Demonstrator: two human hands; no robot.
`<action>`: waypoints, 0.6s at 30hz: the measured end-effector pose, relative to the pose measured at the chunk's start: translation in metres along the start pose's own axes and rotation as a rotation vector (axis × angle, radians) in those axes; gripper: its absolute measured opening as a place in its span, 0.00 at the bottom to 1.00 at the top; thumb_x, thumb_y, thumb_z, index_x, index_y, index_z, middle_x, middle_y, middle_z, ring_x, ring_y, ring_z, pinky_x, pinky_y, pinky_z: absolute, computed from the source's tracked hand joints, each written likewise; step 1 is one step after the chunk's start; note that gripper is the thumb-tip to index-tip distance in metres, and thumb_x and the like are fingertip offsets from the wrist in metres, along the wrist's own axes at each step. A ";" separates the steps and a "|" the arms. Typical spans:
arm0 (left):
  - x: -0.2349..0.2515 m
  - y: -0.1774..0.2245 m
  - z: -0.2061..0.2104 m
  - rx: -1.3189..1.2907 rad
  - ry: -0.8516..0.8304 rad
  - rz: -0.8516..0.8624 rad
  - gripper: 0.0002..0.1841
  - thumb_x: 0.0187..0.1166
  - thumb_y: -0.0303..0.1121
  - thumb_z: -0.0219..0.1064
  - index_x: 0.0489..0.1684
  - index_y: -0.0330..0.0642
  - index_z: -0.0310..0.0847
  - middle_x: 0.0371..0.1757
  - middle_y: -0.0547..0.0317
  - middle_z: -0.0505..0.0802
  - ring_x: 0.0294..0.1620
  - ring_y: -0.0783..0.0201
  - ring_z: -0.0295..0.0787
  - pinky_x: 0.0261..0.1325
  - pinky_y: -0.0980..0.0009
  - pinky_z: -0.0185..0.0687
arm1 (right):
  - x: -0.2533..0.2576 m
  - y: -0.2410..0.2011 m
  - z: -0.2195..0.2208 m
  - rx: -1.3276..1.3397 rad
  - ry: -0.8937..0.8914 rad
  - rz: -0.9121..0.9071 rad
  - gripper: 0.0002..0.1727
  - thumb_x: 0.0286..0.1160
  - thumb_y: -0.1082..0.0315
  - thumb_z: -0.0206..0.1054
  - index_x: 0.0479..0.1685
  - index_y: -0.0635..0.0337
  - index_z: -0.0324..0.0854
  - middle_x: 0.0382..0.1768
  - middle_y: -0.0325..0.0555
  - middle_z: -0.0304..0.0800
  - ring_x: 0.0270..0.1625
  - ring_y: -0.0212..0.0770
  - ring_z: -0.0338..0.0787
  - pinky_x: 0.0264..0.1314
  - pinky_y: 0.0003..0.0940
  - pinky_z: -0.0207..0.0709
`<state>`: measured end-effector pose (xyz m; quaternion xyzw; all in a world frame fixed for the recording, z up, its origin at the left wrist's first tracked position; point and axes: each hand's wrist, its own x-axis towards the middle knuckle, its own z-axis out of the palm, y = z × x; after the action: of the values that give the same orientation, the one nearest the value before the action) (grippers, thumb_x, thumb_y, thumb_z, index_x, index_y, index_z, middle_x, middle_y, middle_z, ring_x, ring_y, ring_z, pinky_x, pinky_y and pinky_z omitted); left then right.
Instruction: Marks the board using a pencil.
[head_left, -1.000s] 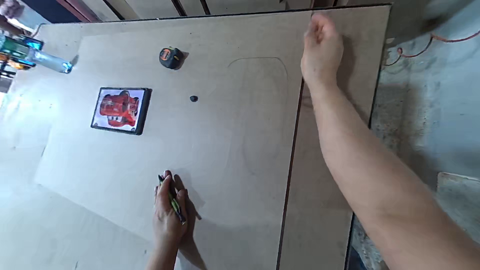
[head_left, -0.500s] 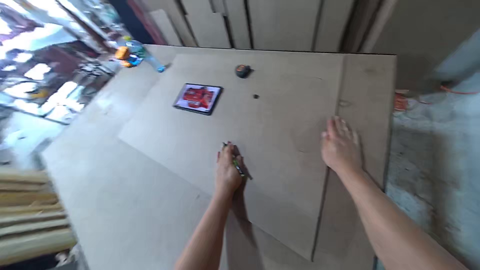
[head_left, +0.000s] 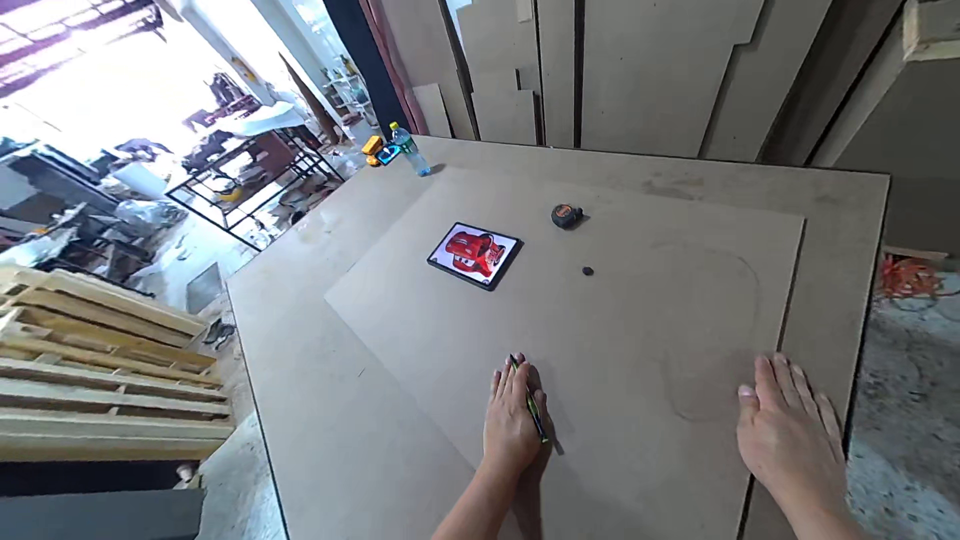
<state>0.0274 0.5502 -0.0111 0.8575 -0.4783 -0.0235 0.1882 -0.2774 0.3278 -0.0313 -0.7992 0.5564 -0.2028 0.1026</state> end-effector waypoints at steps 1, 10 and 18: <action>-0.007 -0.003 -0.003 -0.001 -0.002 0.004 0.32 0.91 0.57 0.45 0.86 0.48 0.73 0.88 0.60 0.76 0.93 0.63 0.61 0.97 0.56 0.47 | -0.009 -0.001 0.000 0.007 0.007 0.003 0.35 0.92 0.52 0.36 0.94 0.59 0.58 0.94 0.54 0.55 0.96 0.54 0.51 0.96 0.60 0.40; -0.023 -0.018 -0.009 -0.016 0.022 0.050 0.29 0.90 0.52 0.47 0.84 0.49 0.76 0.87 0.59 0.77 0.92 0.60 0.62 0.96 0.55 0.50 | -0.043 -0.014 -0.007 0.036 0.017 0.082 0.32 0.95 0.53 0.38 0.92 0.54 0.63 0.93 0.49 0.59 0.96 0.51 0.54 0.97 0.58 0.42; -0.021 -0.020 -0.007 -0.058 0.053 0.155 0.26 0.89 0.45 0.52 0.81 0.44 0.76 0.84 0.52 0.80 0.88 0.52 0.71 0.93 0.46 0.57 | -0.011 -0.037 -0.035 0.288 0.230 0.418 0.23 0.93 0.65 0.50 0.80 0.52 0.79 0.72 0.48 0.87 0.80 0.51 0.80 0.84 0.56 0.70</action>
<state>0.0342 0.5792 -0.0142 0.8124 -0.5371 0.0001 0.2270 -0.2646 0.3534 0.0123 -0.6160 0.6825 -0.3439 0.1910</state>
